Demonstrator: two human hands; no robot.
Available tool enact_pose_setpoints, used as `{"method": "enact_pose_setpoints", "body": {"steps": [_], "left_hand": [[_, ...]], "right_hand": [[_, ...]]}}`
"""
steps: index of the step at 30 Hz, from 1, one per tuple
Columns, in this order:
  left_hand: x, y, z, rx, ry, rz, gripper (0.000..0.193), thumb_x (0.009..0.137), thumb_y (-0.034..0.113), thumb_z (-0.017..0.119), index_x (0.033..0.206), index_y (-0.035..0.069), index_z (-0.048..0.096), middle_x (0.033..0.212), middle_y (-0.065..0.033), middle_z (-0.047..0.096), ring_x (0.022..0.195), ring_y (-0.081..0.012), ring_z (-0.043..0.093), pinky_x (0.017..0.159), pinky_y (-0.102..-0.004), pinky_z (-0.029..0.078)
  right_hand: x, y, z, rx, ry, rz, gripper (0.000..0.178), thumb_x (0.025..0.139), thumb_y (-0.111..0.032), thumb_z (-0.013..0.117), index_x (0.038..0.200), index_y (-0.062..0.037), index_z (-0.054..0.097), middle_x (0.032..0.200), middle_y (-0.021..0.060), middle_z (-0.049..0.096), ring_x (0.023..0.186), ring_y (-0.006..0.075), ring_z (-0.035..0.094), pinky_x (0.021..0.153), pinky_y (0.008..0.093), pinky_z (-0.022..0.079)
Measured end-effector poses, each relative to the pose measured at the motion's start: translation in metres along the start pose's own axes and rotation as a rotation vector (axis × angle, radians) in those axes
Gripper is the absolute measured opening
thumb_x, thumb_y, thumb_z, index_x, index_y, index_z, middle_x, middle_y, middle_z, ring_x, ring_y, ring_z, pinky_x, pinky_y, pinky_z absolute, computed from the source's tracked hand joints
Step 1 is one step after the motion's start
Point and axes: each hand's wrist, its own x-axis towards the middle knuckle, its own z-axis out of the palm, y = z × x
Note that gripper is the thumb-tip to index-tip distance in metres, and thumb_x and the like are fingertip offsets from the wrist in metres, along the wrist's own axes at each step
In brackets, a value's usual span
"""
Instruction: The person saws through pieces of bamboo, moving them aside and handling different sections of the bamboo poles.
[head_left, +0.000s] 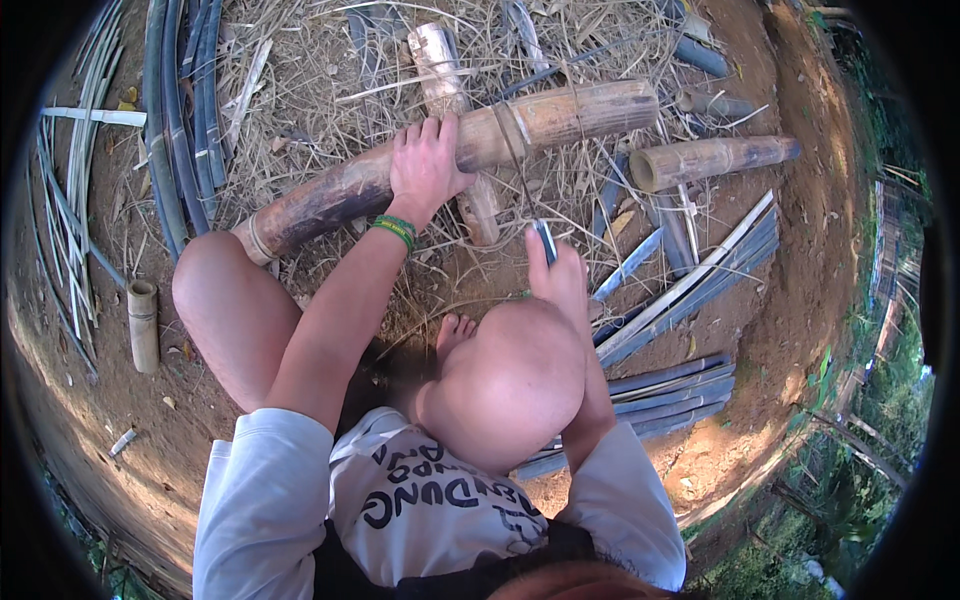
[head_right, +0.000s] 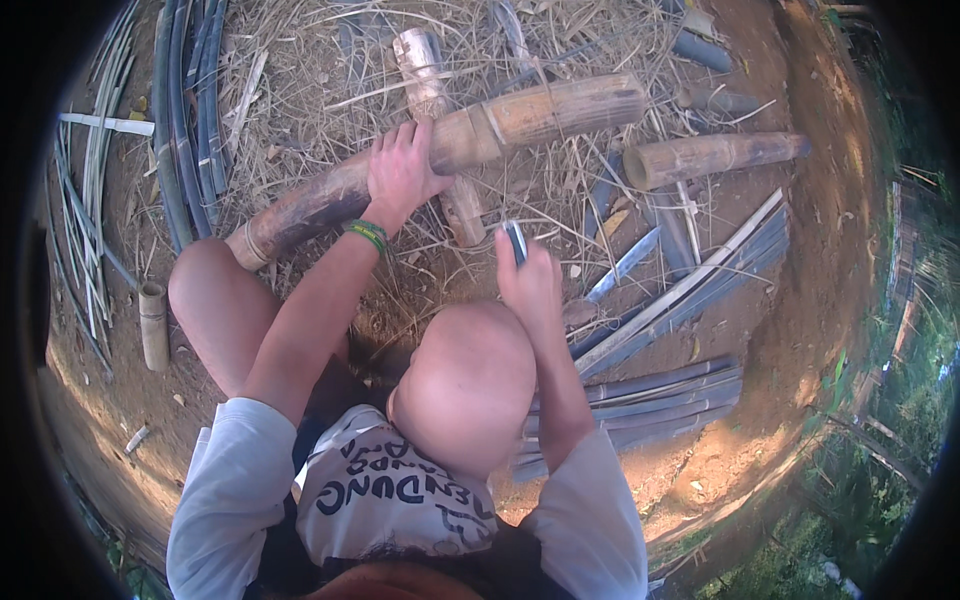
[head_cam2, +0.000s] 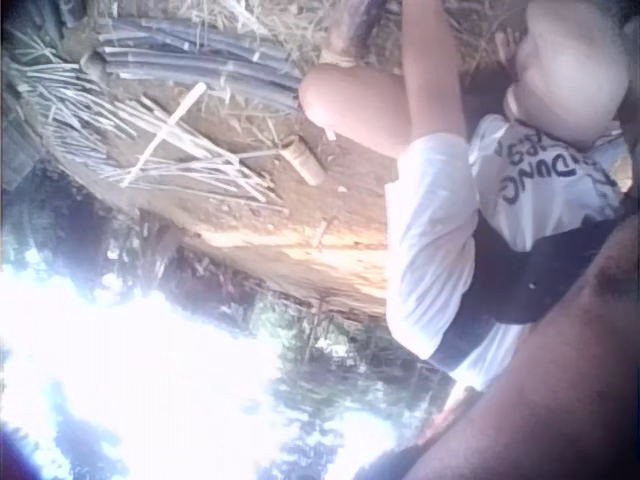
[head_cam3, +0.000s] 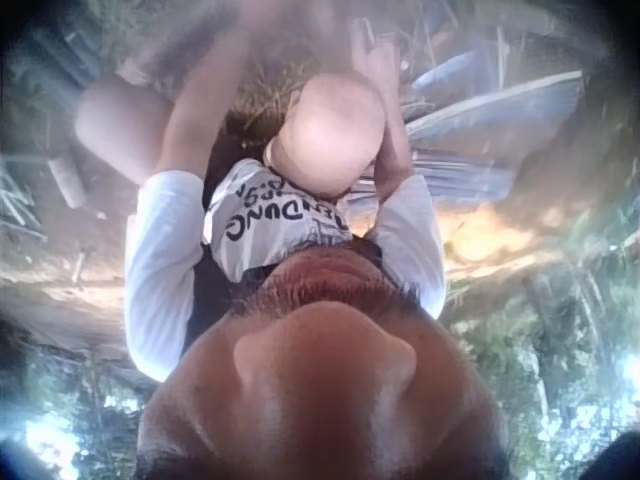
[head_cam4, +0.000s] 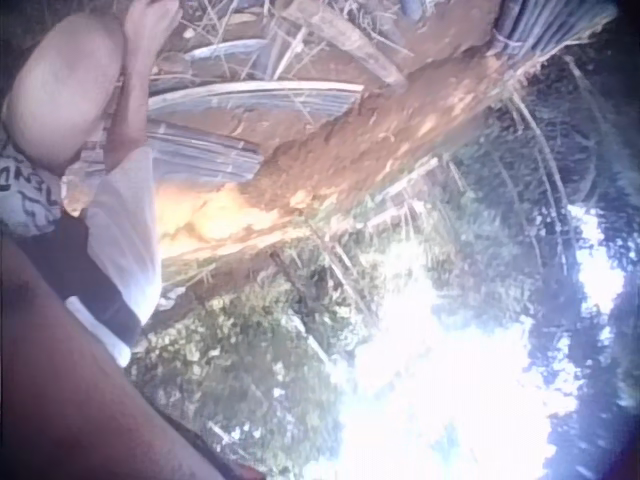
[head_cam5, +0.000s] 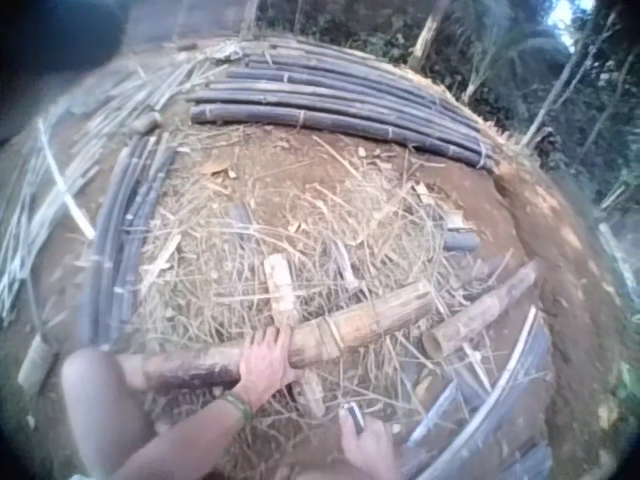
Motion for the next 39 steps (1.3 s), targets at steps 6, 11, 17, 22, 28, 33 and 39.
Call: {"method": "enact_pose_setpoints", "body": {"steps": [6, 11, 17, 22, 28, 33, 39], "left_hand": [[0.004, 0.011, 0.001, -0.049, -0.032, 0.023, 0.086, 0.059, 0.037, 0.093, 0.131, 0.010, 0.054, 0.115, -0.0120, 0.066, 0.111, -0.0342, 0.065, 0.100, -0.0482, 0.050], [0.005, 0.001, -0.001, -0.034, -0.048, -0.013, 0.085, 0.059, 0.037, 0.093, 0.130, 0.011, 0.056, 0.116, -0.0118, 0.066, 0.111, -0.0346, 0.065, 0.100, -0.0486, 0.050], [0.006, 0.007, 0.003, -0.054, -0.037, 0.025, 0.090, 0.060, 0.040, 0.093, 0.135, 0.011, 0.053, 0.115, -0.0124, 0.065, 0.111, -0.0338, 0.066, 0.100, -0.0477, 0.049], [0.010, 0.002, 0.001, -0.028, -0.074, -0.002, 0.090, 0.060, 0.041, 0.093, 0.134, 0.011, 0.053, 0.115, -0.0124, 0.066, 0.111, -0.0336, 0.066, 0.100, -0.0476, 0.050], [0.006, -0.004, -0.003, -0.046, -0.058, -0.037, 0.087, 0.059, 0.040, 0.093, 0.132, 0.012, 0.056, 0.116, -0.0128, 0.067, 0.112, -0.0332, 0.066, 0.104, -0.0494, 0.050], [0.016, 0.008, 0.001, -0.052, -0.086, 0.014, 0.086, 0.060, 0.041, 0.093, 0.131, 0.011, 0.056, 0.116, -0.0131, 0.067, 0.112, -0.0342, 0.067, 0.102, -0.0488, 0.051], [0.020, 0.000, -0.008, -0.063, -0.122, -0.046, 0.086, 0.059, 0.041, 0.093, 0.131, 0.011, 0.056, 0.117, -0.0136, 0.068, 0.114, -0.0350, 0.066, 0.104, -0.0494, 0.051]], "right_hand": [[0.067, -0.030, 0.023, -0.020, 0.101, -0.105, 0.064, 0.100, -0.053, 0.057, 0.093, 0.0080, 0.073, 0.085, 0.0371, 0.068, 0.088, 0.0571, 0.067, 0.082, 0.0580, 0.054], [-0.023, 0.022, 0.004, 0.023, 0.027, -0.027, 0.057, 0.099, -0.045, 0.064, 0.087, 0.0099, 0.072, 0.076, 0.0326, 0.068, 0.081, 0.0512, 0.071, 0.076, 0.0560, 0.055], [0.075, -0.043, 0.024, -0.023, 0.114, -0.160, 0.064, 0.101, -0.052, 0.058, 0.087, 0.0091, 0.071, 0.079, 0.0351, 0.067, 0.085, 0.0551, 0.067, 0.077, 0.0571, 0.053], [0.033, 0.010, 0.018, -0.005, 0.036, -0.076, 0.061, 0.100, -0.051, 0.061, 0.091, 0.0082, 0.072, 0.084, 0.0341, 0.069, 0.088, 0.0523, 0.070, 0.080, 0.0547, 0.054], [-0.008, 0.012, -0.004, -0.059, -0.042, 0.019, 0.056, 0.102, -0.046, 0.061, 0.090, 0.0071, 0.072, 0.081, 0.0309, 0.070, 0.083, 0.0503, 0.071, 0.077, 0.0532, 0.055], [0.081, -0.043, 0.015, -0.002, 0.068, -0.173, 0.061, 0.101, -0.049, 0.058, 0.087, 0.0087, 0.071, 0.082, 0.0336, 0.068, 0.083, 0.0551, 0.067, 0.074, 0.0553, 0.054], [-0.048, 0.055, -0.011, 0.161, -0.018, -0.007, 0.052, 0.101, -0.042, 0.064, 0.087, 0.0079, 0.072, 0.079, 0.0314, 0.069, 0.081, 0.0480, 0.072, 0.074, 0.0531, 0.055]]}}
